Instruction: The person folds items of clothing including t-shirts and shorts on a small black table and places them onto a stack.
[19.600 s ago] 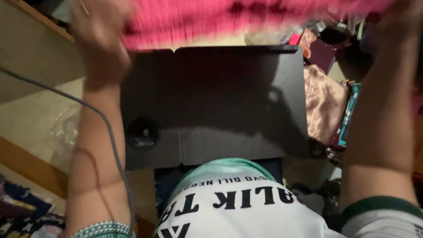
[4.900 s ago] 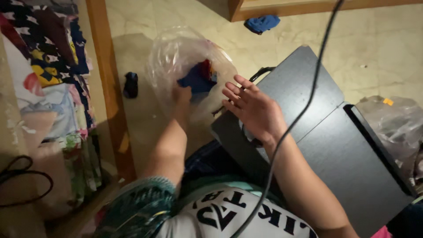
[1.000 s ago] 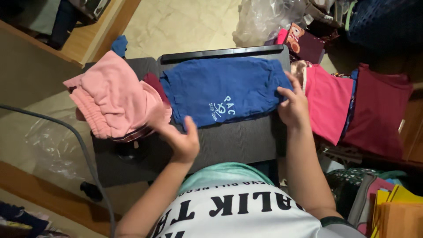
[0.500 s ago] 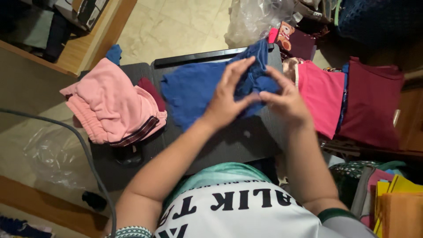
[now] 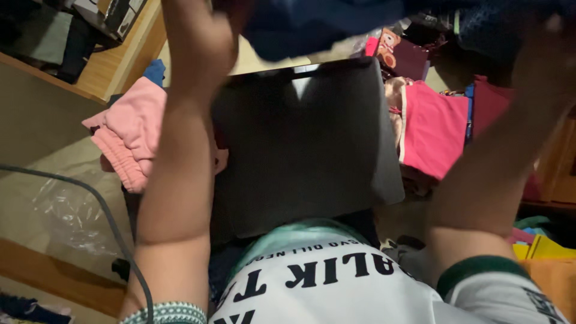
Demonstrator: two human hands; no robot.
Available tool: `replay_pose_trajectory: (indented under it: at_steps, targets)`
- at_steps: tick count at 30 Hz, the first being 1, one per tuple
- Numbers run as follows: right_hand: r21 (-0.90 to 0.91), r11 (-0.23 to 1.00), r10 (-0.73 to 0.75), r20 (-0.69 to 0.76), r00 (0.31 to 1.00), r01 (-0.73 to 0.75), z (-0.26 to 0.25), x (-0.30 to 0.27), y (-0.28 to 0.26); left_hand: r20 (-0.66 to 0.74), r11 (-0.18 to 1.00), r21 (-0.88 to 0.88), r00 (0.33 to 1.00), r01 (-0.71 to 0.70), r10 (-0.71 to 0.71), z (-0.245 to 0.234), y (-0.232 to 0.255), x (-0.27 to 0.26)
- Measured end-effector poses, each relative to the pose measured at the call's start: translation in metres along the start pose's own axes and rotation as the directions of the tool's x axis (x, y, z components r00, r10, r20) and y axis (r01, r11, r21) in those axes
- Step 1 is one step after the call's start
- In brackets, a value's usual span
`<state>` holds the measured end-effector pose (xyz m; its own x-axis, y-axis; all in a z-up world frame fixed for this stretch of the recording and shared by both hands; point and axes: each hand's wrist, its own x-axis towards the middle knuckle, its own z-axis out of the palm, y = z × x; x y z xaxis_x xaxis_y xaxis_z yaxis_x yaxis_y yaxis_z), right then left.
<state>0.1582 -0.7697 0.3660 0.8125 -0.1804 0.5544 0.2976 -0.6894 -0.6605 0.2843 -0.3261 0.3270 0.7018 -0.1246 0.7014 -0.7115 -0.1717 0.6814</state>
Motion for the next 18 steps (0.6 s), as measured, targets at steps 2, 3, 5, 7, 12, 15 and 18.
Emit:
replay_pose_trajectory:
  at_steps: [2, 3, 5, 7, 12, 15, 18]
  targets:
    - [0.013, 1.0, 0.001, 0.125, 0.992, -0.002, 0.001, -0.032, -0.004, 0.16, 0.967, 0.112, 0.965, -0.227, 0.208, -0.007, 0.021, -0.024]
    - [0.018, 0.999, 0.024, 0.221, 0.975, -0.028, 0.005, -0.05, -0.005, 0.203, 0.962, 0.176, 0.964, -0.209, 0.172, -0.007, 0.028, -0.043]
    - [0.009, 0.995, 0.085, 0.423, 0.902, -0.098, 0.02, -0.085, -0.007, 0.317, 0.966, 0.237, 0.948, -0.103, 0.024, -0.001, 0.03, -0.083]
    - [-0.095, 0.977, 0.21, 0.585, 0.784, -0.19, 0.042, -0.115, -0.006, 0.492, 0.962, 0.27, 0.864, -0.033, -0.108, 0.004, 0.025, -0.122]
    - [-0.211, 0.853, 0.473, 0.698, 0.538, -0.477, 0.057, -0.151, 0.005, 0.641, 0.926, 0.374, 0.738, -0.06, -0.211, 0.009, 0.034, -0.177]
    - [-0.334, 0.639, 0.748, 0.478, 0.46, -0.693, 0.047, -0.165, 0.04, 0.676, 0.954, 0.3, 0.707, -0.006, -0.208, 0.019, 0.045, -0.179]
    - [-0.181, 0.632, 0.746, 0.405, 0.528, -0.753, 0.066, -0.174, 0.108, 0.709, 0.978, 0.204, 0.684, 0.034, -0.172, 0.053, 0.047, -0.181]
